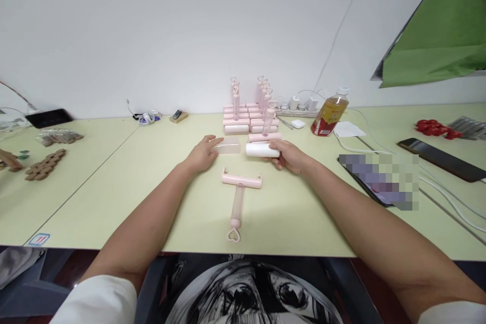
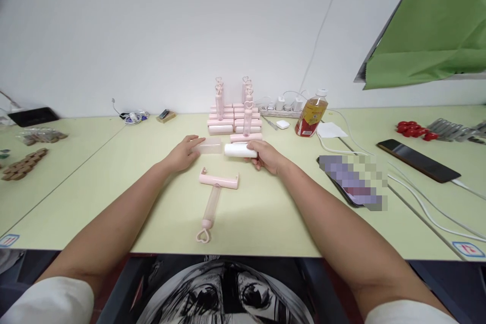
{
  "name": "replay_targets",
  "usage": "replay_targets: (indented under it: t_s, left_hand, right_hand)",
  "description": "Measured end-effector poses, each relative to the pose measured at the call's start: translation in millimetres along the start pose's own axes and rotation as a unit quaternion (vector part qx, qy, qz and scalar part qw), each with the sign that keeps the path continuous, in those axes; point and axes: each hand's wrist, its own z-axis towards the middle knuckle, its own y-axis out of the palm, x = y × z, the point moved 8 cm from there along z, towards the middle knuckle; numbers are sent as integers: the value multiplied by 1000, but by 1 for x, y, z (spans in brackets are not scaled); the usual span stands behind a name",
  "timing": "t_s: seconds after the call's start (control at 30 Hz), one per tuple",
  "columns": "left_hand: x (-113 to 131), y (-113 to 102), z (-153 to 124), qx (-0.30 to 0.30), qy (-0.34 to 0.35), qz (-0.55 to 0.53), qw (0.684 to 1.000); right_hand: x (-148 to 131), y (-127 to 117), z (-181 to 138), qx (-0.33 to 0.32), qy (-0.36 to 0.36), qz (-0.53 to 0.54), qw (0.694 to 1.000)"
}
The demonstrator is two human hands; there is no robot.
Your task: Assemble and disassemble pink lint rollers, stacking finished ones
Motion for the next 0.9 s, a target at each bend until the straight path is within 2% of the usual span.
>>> replay_targets:
  t_s: [0.07,0.13,0.2,0.27,0.3,0.4,0.5,0.7,0.9]
  left_hand:
    - [2,2,0,-8,-7,-2,1000]
    - [5,-2,1,10,-18,10,1000]
    - [13,-14,0,71,-17,21,997]
    - [29,-27,-4,134,12,-1,991]
    - [38,-31,-7,148,35,-27,988]
    - [61,-26,-13,109,85,-120,983]
    - [70,-15,-16,57,89,-208,972]
    - [61,-8,-12,42,39,-364,930]
    - [51,-7,-9,38,-2,-460,887]
  right_hand:
    - [1,8,-2,-9,-3,-2,1000]
    - [2,15,-4,-9,-3,-2,1000]
    - [3,22,-6,-7,-2,6,1000]
    - [2,28,-8,-5,-2,15,1000]
    - [1,30,-10,-6,-3,21,1000]
    - [-3,38,-14,-31,-13,43,999]
    - [-5,45,-18,-67,-18,62,996]
    - [-3,51,-19,-99,-14,106,989]
    - [-4,47,-16,-84,-5,171,982]
